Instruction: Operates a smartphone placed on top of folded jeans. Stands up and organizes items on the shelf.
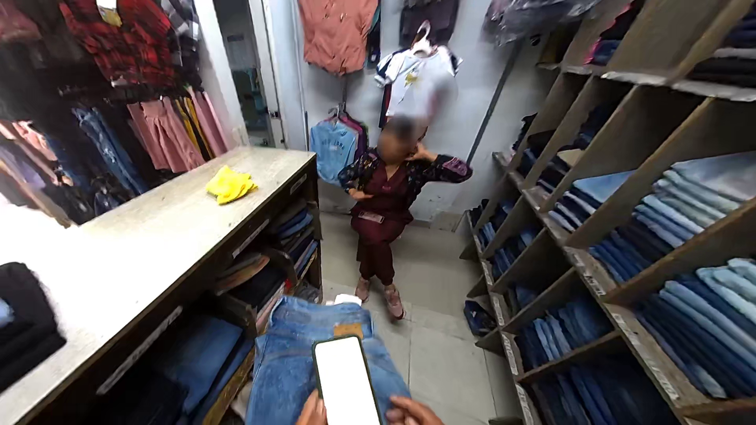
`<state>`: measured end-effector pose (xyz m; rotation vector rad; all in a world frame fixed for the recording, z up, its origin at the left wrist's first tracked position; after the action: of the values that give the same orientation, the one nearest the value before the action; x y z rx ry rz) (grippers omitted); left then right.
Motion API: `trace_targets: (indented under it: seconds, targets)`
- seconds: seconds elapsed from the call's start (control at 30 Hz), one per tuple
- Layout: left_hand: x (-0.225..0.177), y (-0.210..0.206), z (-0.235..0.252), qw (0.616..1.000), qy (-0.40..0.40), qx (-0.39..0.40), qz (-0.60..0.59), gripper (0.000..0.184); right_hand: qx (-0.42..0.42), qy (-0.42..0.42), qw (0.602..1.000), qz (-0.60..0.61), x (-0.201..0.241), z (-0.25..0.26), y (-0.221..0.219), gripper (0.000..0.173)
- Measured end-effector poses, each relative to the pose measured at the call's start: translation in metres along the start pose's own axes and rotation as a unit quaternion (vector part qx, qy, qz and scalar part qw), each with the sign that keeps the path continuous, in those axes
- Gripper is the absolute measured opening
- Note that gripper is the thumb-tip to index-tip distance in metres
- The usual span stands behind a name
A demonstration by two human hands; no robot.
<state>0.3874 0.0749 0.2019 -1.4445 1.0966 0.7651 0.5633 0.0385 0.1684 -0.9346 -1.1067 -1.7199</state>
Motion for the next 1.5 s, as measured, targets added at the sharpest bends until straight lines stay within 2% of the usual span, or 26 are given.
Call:
trace_targets:
  seconds: [0.13,0.23,0.5,0.7,1.1,1.5]
  targets:
    - [0.009,0.009,-0.008,0.999,0.006,0.007,0.032,0.046,0.023,0.029,0.999,0.016,-0.005,-0.019,0.009,0.036]
    - [0.011,0.012,-0.006,1.000,0.009,0.014,0.010,0.046,0.030,0.075,0.997,0.015,0.001,-0.017,0.009,0.036]
    - [0.016,0.014,-0.005,0.999,0.022,0.027,-0.024,0.047,0.037,0.107,0.993,-0.015,0.003,-0.012,0.001,0.041]
    - [0.016,0.014,-0.004,0.999,0.023,0.027,-0.028,0.047,0.046,0.096,0.994,-0.013,-0.001,-0.006,-0.002,0.047]
    - [0.017,0.014,-0.004,0.998,0.028,0.029,-0.043,0.048,0.045,0.079,0.996,0.002,-0.004,0.000,-0.005,0.048]
    - [0.020,0.015,-0.004,0.999,0.024,0.037,-0.029,0.047,0.044,0.105,0.993,-0.029,-0.001,-0.021,0.010,0.039]
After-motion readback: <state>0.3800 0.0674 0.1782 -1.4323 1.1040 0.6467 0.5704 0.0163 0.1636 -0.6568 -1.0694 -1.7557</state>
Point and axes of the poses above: each hand's wrist, its own z-axis towards the middle knuckle, its own y-axis out of the back of the hand, x = y × z, the point moved 2 cm from there along z, towards the middle knuckle, and after that the axes turned 3 degrees about z, right-handed, at the moved point
